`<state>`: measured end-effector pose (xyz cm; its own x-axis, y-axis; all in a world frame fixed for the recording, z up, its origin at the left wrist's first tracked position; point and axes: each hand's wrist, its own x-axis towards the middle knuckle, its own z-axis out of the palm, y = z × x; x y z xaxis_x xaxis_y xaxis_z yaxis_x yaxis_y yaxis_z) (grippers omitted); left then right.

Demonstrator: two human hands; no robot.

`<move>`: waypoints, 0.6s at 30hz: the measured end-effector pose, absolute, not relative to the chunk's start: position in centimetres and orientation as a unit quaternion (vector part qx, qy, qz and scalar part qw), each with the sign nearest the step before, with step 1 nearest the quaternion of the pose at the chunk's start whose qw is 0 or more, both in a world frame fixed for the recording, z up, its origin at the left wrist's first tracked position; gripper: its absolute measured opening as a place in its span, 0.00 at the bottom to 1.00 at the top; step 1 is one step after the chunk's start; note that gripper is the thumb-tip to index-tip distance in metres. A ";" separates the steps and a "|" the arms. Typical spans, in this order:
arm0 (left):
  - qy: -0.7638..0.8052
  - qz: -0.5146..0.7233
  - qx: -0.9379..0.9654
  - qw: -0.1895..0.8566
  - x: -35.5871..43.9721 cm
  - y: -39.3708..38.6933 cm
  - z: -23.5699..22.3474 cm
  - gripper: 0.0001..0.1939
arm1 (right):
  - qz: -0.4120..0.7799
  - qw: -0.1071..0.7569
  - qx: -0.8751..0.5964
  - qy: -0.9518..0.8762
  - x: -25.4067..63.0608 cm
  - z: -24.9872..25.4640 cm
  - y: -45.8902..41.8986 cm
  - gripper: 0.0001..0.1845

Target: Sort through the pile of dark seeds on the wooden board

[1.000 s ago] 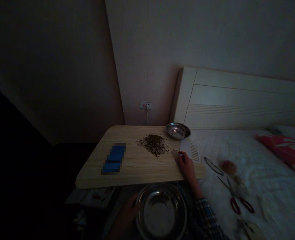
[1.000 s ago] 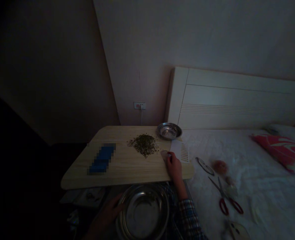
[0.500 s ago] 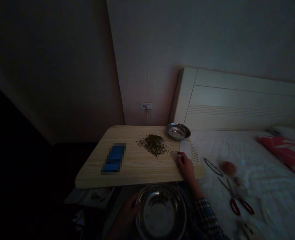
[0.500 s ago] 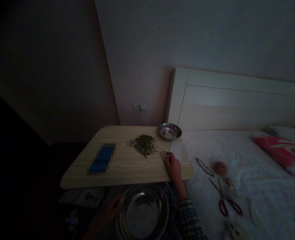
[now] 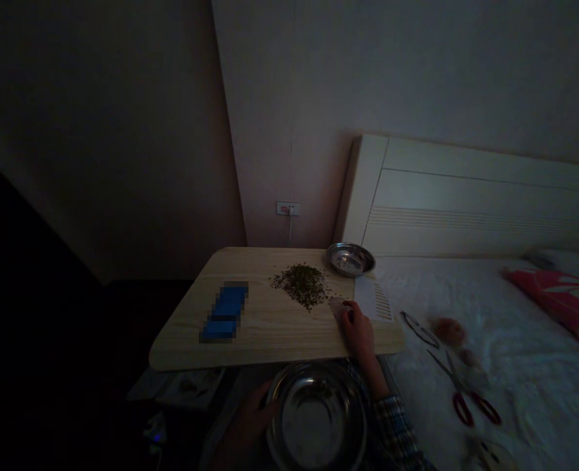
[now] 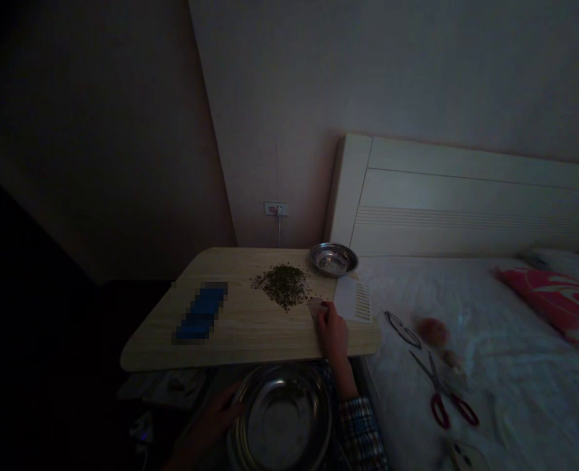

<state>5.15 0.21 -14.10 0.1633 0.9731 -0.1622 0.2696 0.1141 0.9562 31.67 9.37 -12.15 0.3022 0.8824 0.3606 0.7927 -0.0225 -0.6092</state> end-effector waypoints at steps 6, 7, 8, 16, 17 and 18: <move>0.539 0.354 0.568 0.511 5.3 0.3 -13.8 0.19 | 0.068 0.386 -0.698 -0.600 31.1 -12.3 8.9 0.18; 0.535 0.359 0.571 0.508 5.3 0.3 -13.8 0.19 | 0.070 0.392 -0.695 -0.599 31.1 -12.4 8.9 0.18; 0.532 0.360 0.575 0.507 5.3 0.3 -13.8 0.19 | 0.074 0.400 -0.691 -0.597 31.2 -12.4 8.9 0.18; 0.557 0.343 0.574 0.491 5.2 0.4 -14.3 0.20 | 0.126 0.468 -0.663 -0.570 31.9 -12.3 8.8 0.20; 0.558 0.346 0.575 0.489 5.1 0.4 -14.6 0.20 | 0.126 0.472 -0.661 -0.570 32.0 -12.4 8.8 0.21; 0.556 0.348 0.575 0.488 5.1 0.5 -14.8 0.20 | 0.125 0.475 -0.660 -0.568 32.0 -12.4 8.8 0.21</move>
<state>5.09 0.47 -14.80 0.1387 0.9800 -0.1428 0.3001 0.0958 0.9491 32.02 8.83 -12.40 0.3227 0.8694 0.3742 0.6310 0.0971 -0.7697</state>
